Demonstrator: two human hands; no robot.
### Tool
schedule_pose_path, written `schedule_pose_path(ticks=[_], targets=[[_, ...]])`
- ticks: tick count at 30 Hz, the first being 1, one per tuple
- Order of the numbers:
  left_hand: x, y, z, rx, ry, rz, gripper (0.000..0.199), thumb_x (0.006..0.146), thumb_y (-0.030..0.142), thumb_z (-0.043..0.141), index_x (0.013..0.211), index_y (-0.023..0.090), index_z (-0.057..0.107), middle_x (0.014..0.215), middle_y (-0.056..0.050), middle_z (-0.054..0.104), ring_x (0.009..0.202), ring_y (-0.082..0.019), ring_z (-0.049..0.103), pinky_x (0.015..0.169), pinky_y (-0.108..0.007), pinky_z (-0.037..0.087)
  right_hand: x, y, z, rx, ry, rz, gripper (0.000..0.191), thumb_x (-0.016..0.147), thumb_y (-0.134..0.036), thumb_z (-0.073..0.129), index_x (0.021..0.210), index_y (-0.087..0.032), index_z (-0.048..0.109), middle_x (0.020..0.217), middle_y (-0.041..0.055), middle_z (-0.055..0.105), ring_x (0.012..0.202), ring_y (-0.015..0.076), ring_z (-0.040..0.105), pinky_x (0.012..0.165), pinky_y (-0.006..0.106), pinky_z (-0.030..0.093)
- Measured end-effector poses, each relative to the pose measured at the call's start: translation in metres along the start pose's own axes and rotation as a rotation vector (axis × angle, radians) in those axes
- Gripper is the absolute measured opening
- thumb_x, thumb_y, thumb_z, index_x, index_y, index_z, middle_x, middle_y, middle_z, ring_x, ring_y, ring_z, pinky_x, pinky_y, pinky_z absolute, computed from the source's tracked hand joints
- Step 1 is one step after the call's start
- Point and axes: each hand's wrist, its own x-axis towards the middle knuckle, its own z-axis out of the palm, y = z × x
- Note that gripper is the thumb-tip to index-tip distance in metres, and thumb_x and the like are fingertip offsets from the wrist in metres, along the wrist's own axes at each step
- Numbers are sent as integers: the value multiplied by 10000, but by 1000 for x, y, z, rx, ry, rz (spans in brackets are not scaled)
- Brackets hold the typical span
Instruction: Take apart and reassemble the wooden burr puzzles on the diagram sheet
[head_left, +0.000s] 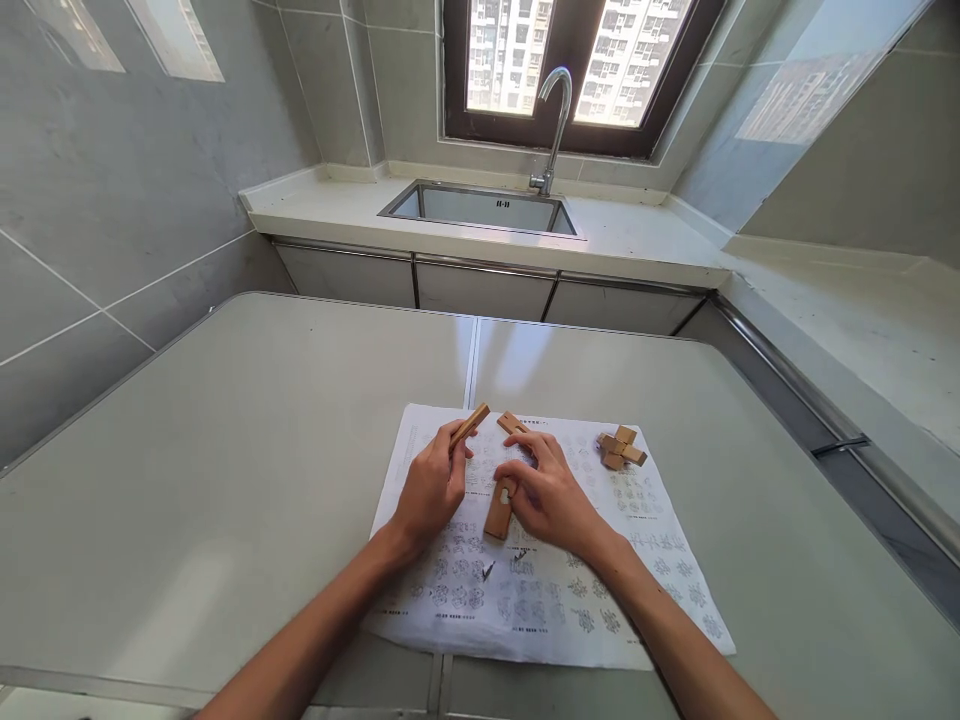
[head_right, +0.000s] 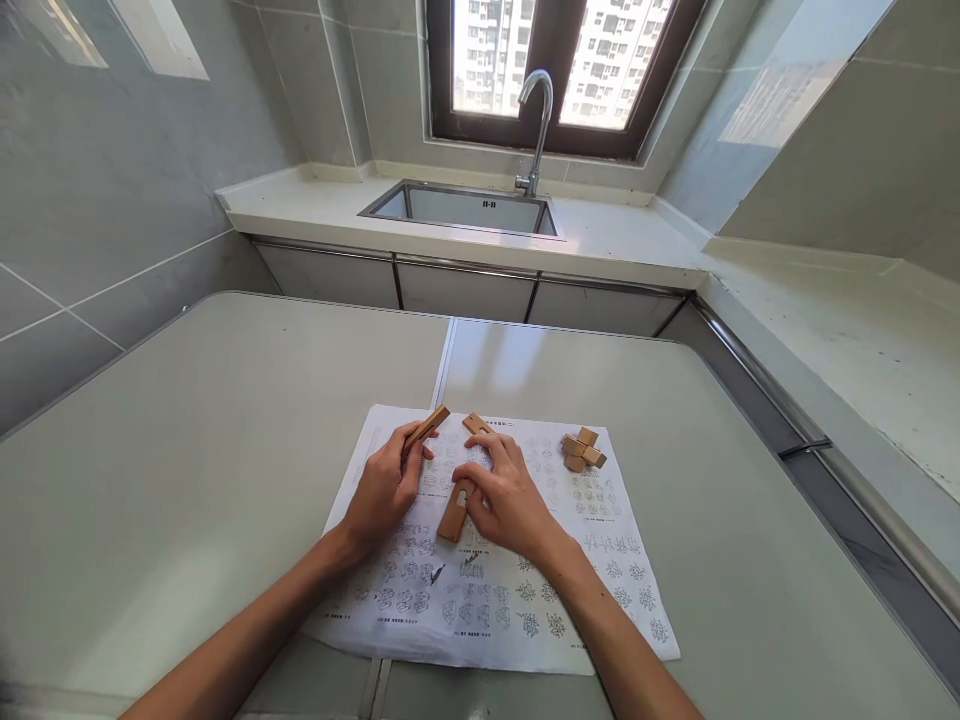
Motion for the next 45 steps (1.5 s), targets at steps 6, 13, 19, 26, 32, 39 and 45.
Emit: schedule_pose_path(ticks=[6, 13, 19, 26, 32, 39, 45], targets=[[0, 2, -1, 18, 4, -6, 303, 1079, 259, 418, 1336, 216, 573, 1025, -50, 763, 910, -201, 740, 855, -346, 579, 0, -2, -1, -6, -15, 42, 366, 730, -34, 637, 1031, -243, 648, 1354, 117, 536, 1323, 357, 473, 1076, 539, 470], [0, 3, 0, 12, -6, -3, 293, 1082, 263, 400, 1321, 226, 566, 1118, -58, 762, 930, -196, 740, 851, -347, 581, 2, -8, -4, -46, -52, 71, 324, 689, -66, 629, 953, -237, 552, 1282, 126, 557, 1256, 351, 498, 1032, 507, 464], [1, 3, 0, 14, -4, -19, 273, 1073, 264, 433, 1301, 229, 580, 1082, -48, 757, 921, -195, 736, 856, -340, 576, 1, -6, -1, -61, -54, 69, 265, 716, -100, 649, 916, -236, 540, 1216, 113, 577, 1202, 341, 528, 1004, 496, 458], [1, 4, -1, 13, -10, -18, 283, 1081, 275, 417, 1309, 224, 576, 1062, -55, 754, 910, -199, 724, 856, -351, 574, 2, -6, 0, -21, -39, 11, 167, 826, -143, 674, 943, -234, 598, 1187, 100, 591, 1221, 340, 550, 1022, 514, 473], [1, 5, -1, -31, -5, -43, 264, 1083, 303, 425, 1263, 226, 602, 1108, -55, 754, 874, -180, 717, 829, -335, 584, 2, -5, 0, 39, -6, -13, 72, 929, -194, 659, 883, -238, 624, 1095, 88, 624, 1115, 304, 607, 984, 506, 512], [3, 7, -2, -65, 11, -71, 280, 1091, 333, 426, 1276, 227, 607, 1188, -68, 757, 948, -197, 730, 891, -356, 577, 7, -7, -2, 200, 98, 91, 125, 1027, -309, 597, 941, -232, 646, 1002, 92, 660, 987, 269, 635, 880, 420, 531], [2, 9, -3, -129, 15, -67, 313, 1091, 356, 438, 1325, 217, 591, 1166, -82, 772, 1030, -224, 730, 948, -376, 566, 6, -7, -3, 328, 116, 337, 289, 1047, -474, 559, 899, -236, 627, 728, 13, 637, 633, 189, 551, 619, 310, 434]])
